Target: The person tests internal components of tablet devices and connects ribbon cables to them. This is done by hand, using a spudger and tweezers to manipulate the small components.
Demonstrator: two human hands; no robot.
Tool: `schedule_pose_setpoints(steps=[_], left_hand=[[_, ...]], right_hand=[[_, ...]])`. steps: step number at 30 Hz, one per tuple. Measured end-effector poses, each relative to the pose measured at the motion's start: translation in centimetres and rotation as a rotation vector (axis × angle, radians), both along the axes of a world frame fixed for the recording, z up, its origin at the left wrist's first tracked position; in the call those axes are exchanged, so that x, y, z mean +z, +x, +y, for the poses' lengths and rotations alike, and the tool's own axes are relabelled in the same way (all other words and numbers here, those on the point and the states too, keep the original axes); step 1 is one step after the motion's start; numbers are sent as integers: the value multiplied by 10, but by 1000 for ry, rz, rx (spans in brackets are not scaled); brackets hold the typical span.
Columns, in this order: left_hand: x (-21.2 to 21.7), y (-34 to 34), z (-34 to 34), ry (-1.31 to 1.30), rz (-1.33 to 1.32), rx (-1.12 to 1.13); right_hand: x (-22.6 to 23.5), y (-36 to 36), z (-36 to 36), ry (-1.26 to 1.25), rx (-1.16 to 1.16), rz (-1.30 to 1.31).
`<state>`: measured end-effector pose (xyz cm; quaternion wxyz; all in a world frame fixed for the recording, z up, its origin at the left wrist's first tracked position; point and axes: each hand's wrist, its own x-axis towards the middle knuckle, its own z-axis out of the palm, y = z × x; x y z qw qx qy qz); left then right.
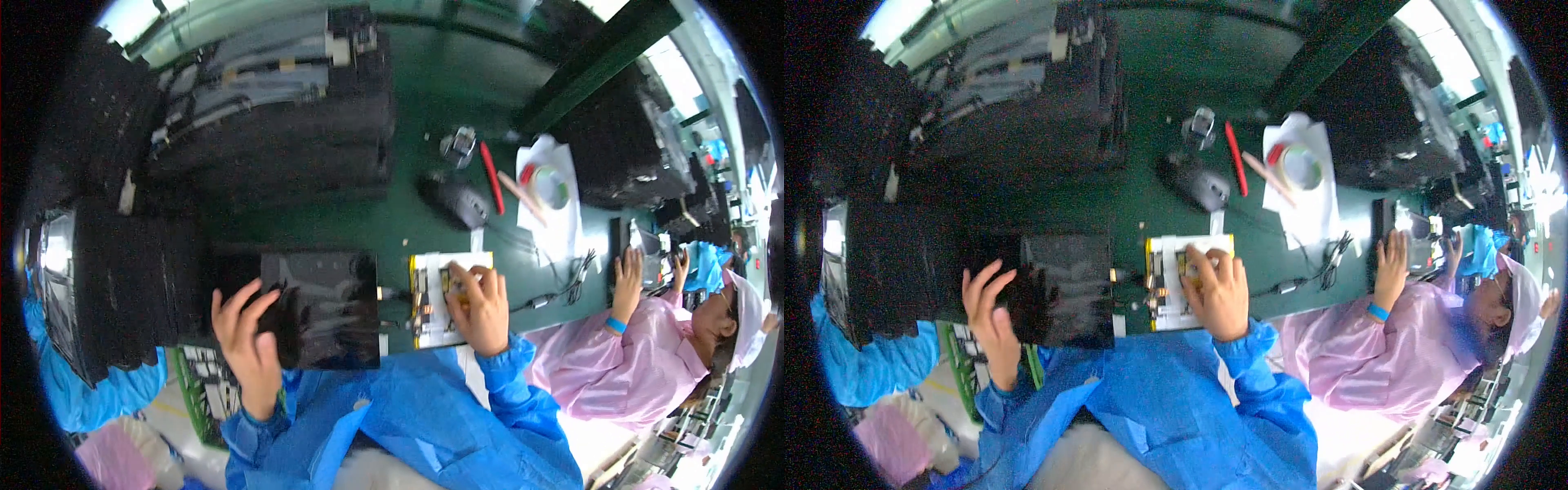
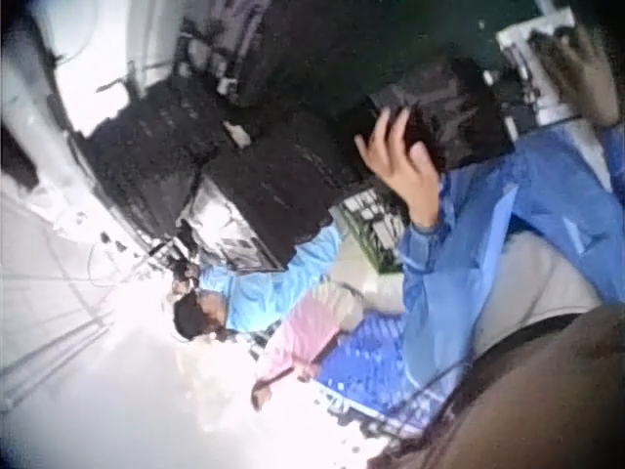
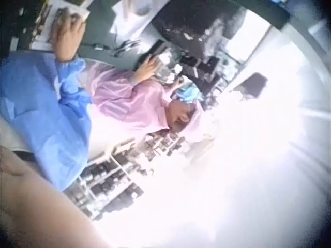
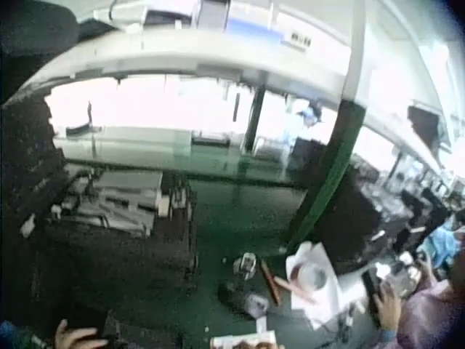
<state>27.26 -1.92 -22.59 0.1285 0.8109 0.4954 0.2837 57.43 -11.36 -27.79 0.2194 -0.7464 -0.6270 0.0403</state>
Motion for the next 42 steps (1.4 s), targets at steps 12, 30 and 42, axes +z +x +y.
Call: schedule_pose_setpoints(steps=[12,30,42], left_hand=[[-32,-72,22,-194,-287,125],[-42,-77,9,-350,-458,114],[-43,-69,5,-307,-288,173]], right_hand=[[-6,-4,3,100,-59,40],[-21,1,2,82,-42,47],[33,-59,-20,167,251,-113]])
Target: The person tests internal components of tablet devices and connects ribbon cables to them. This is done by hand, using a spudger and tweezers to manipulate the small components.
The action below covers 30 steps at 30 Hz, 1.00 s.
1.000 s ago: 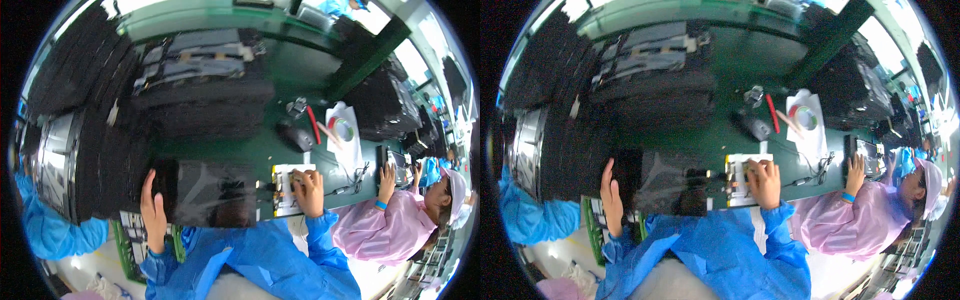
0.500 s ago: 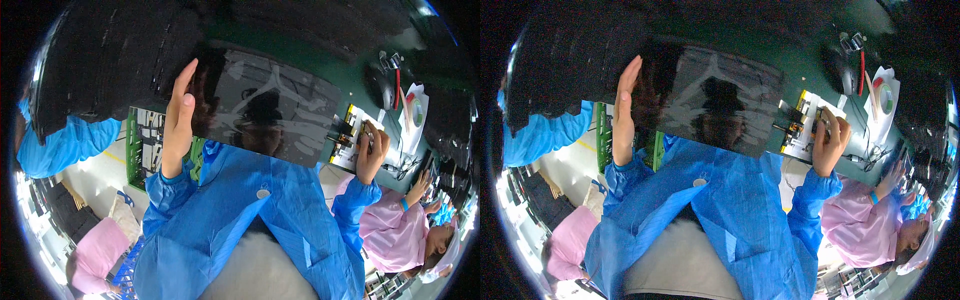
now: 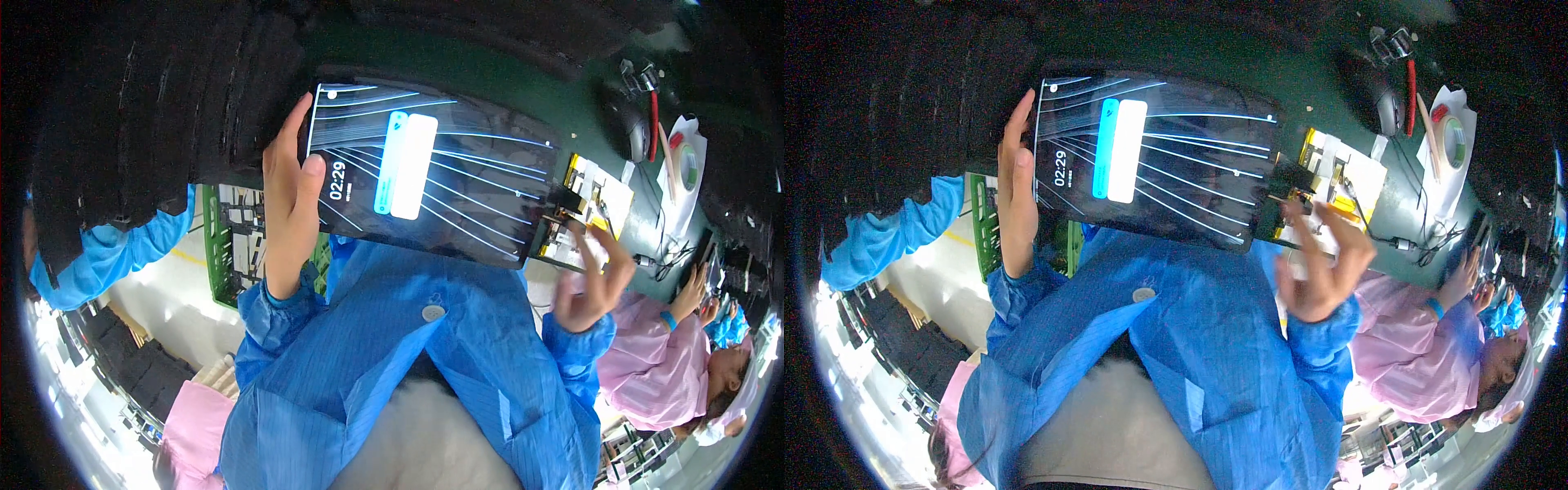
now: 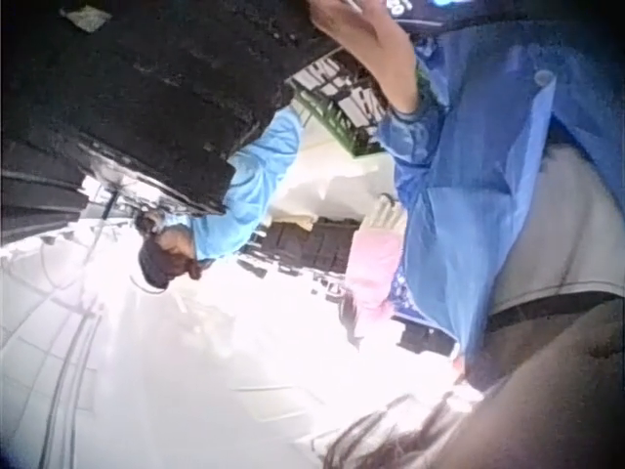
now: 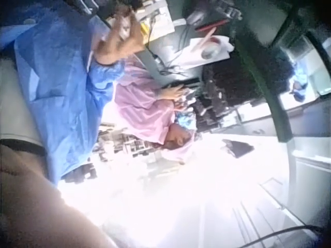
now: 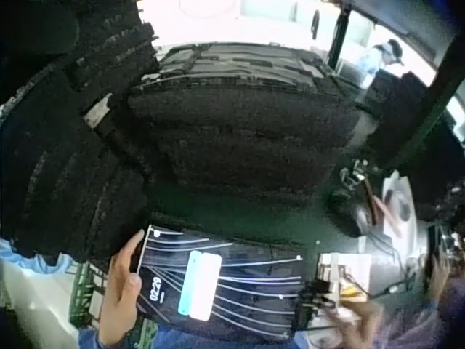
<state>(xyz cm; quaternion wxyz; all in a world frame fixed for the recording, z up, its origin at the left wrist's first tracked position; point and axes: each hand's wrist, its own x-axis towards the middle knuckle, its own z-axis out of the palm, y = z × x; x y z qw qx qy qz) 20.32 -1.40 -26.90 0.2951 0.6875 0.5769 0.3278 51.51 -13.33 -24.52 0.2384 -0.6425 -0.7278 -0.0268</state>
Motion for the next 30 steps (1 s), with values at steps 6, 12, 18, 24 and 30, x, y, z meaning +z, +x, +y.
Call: schedule_pose_setpoints(steps=[6,12,18,24,30], left_hand=[[-11,-6,-2,15,3,3],[-13,-15,-10,57,-23,-1],[-15,-17,-14,80,-13,-10],[-11,-16,-22,70,-30,-86],[-9,-16,-27,105,178,-185]], right_hand=[[-7,-63,21,-173,119,-148],[-11,-96,40,-266,487,8],[-16,-88,38,-29,725,158],[-24,-41,13,19,654,343],[-31,-26,-13,-27,392,466]])
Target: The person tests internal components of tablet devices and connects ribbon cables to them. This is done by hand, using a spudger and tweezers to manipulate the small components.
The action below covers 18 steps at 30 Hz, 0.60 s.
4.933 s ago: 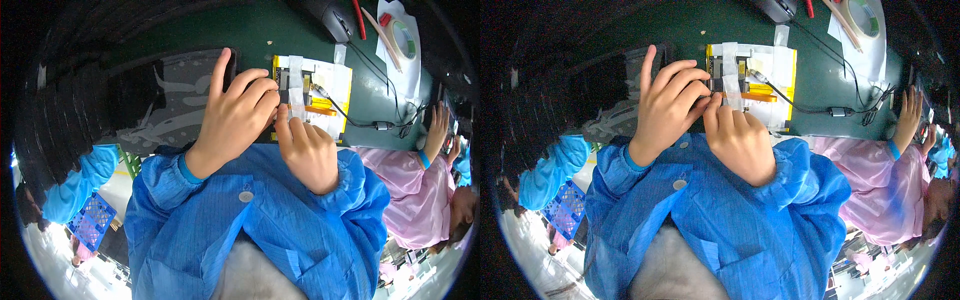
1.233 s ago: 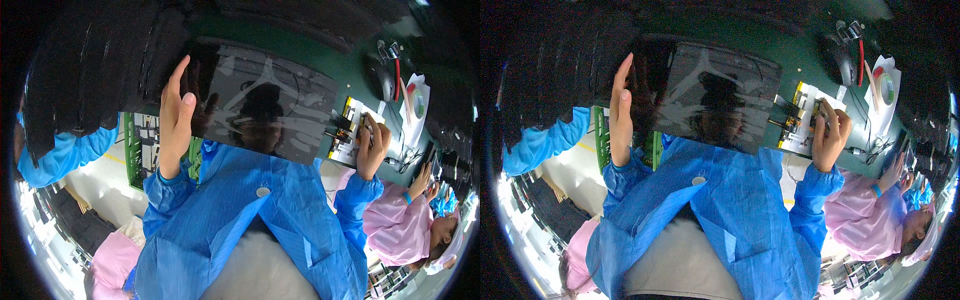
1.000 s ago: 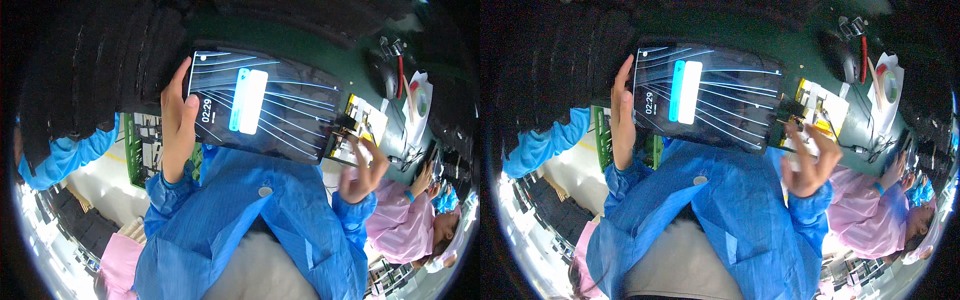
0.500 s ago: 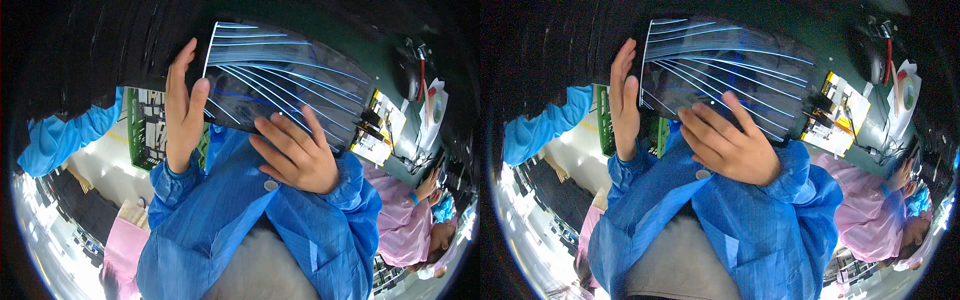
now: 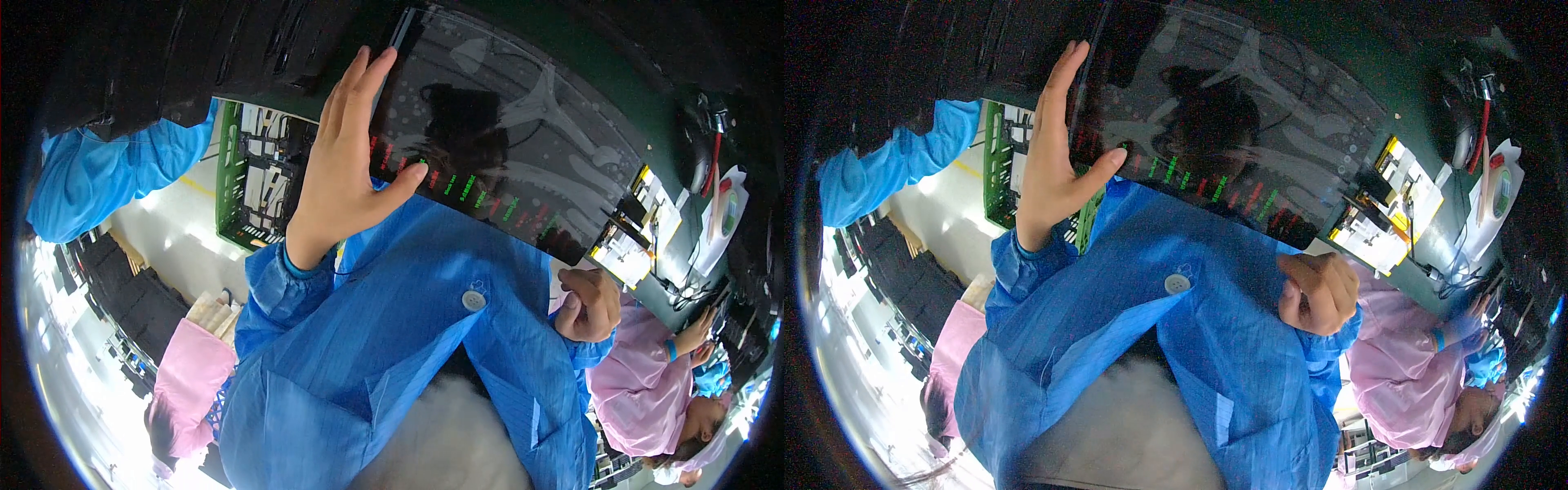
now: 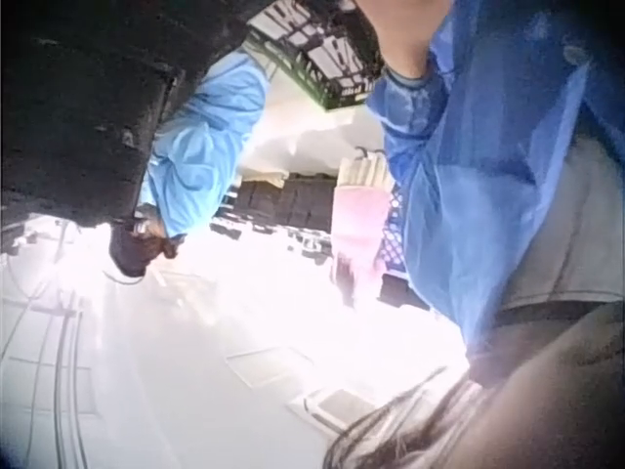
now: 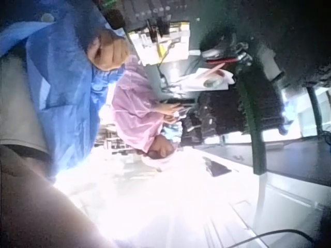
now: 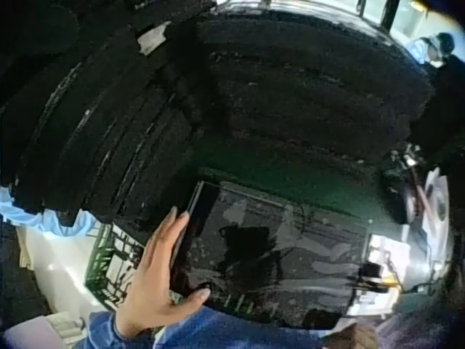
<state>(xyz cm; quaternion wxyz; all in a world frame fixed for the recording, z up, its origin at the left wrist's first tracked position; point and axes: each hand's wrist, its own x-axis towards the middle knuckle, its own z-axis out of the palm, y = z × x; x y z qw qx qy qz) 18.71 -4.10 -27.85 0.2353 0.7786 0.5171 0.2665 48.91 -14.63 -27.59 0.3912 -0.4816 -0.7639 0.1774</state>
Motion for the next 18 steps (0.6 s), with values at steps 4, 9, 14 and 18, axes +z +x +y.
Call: schedule_pose_setpoints(steps=[4,9,14,18], left_hand=[[5,4,7,3,-155,36],[9,14,55,182,-75,149],[1,21,88,206,234,226],[10,30,93,223,264,241]], right_hand=[[-3,-1,4,46,17,5],[5,-2,18,170,38,-12],[15,-2,32,201,70,-67],[23,-3,46,183,81,-106]])
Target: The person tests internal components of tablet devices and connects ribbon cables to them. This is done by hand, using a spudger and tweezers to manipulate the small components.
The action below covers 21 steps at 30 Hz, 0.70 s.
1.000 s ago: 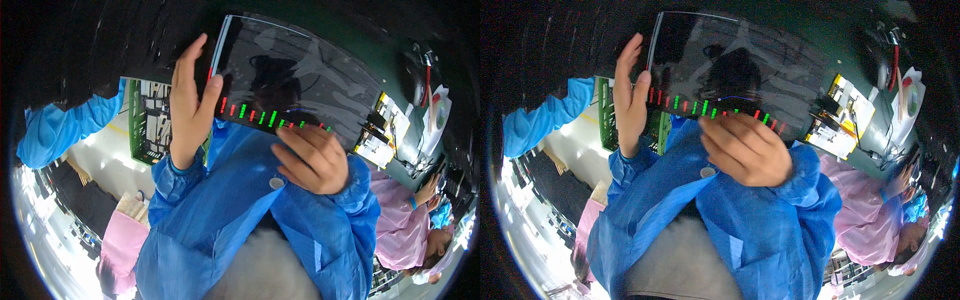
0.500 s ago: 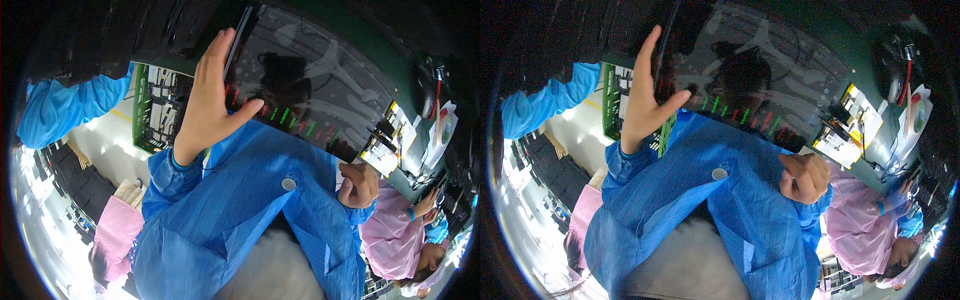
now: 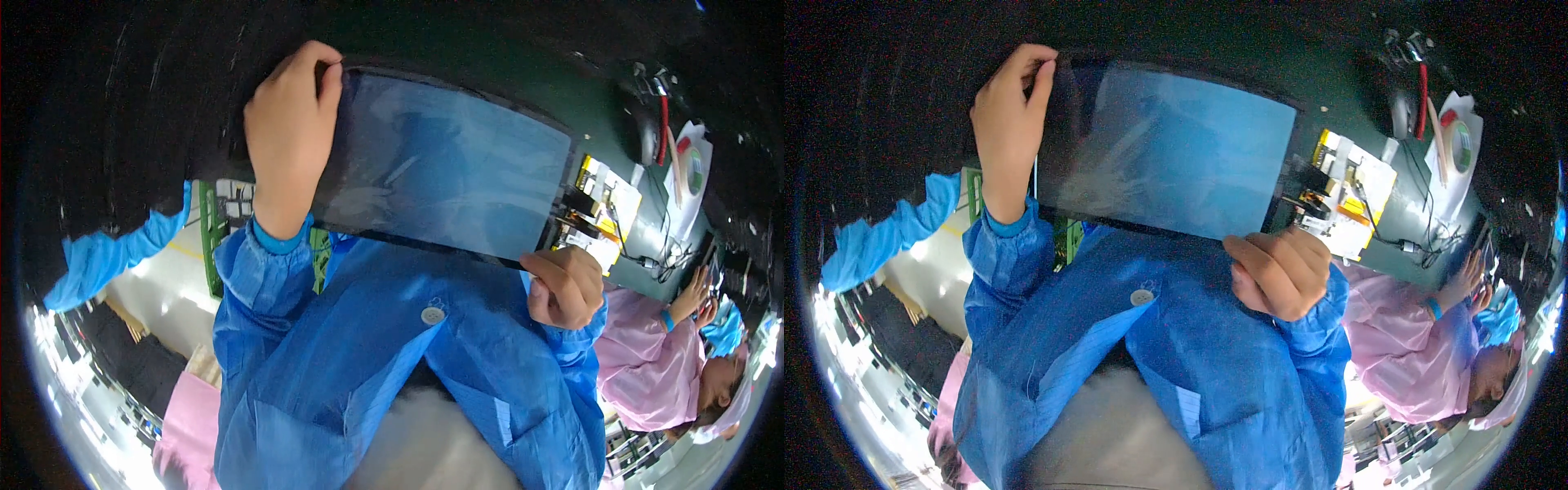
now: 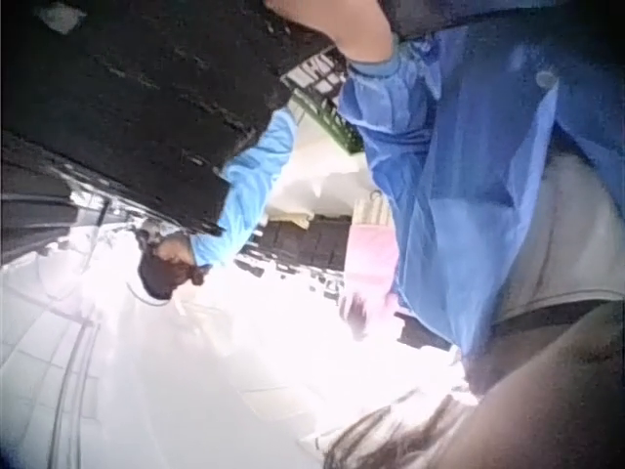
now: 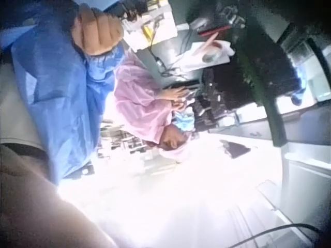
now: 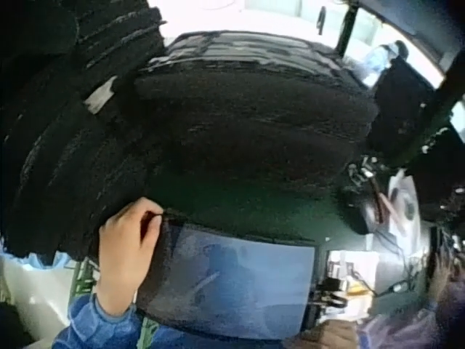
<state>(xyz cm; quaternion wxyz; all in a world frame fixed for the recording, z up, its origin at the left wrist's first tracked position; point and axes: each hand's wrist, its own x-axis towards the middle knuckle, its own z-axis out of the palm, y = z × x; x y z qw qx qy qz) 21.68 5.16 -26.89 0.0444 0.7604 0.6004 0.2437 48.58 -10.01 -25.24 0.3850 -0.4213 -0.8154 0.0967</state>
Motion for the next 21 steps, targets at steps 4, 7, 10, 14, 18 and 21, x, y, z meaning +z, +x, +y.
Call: schedule_pose_setpoints(steps=[4,7,10,14,18,21], left_hand=[[32,10,-5,-170,-310,-223],[62,-1,-22,-379,-576,-781],[59,-17,-12,-661,-951,-1297],[24,-18,-35,-320,-844,-204],[-5,-18,-40,-334,-748,-97],[-9,-20,-35,-407,-874,-116]], right_hand=[[11,-9,11,-29,-95,-36],[20,-20,16,-120,-375,-173],[25,-22,21,-153,-572,-454],[28,-20,10,-123,-365,-149],[-10,-32,1,15,-224,215],[-34,-37,-3,-15,-247,241]])
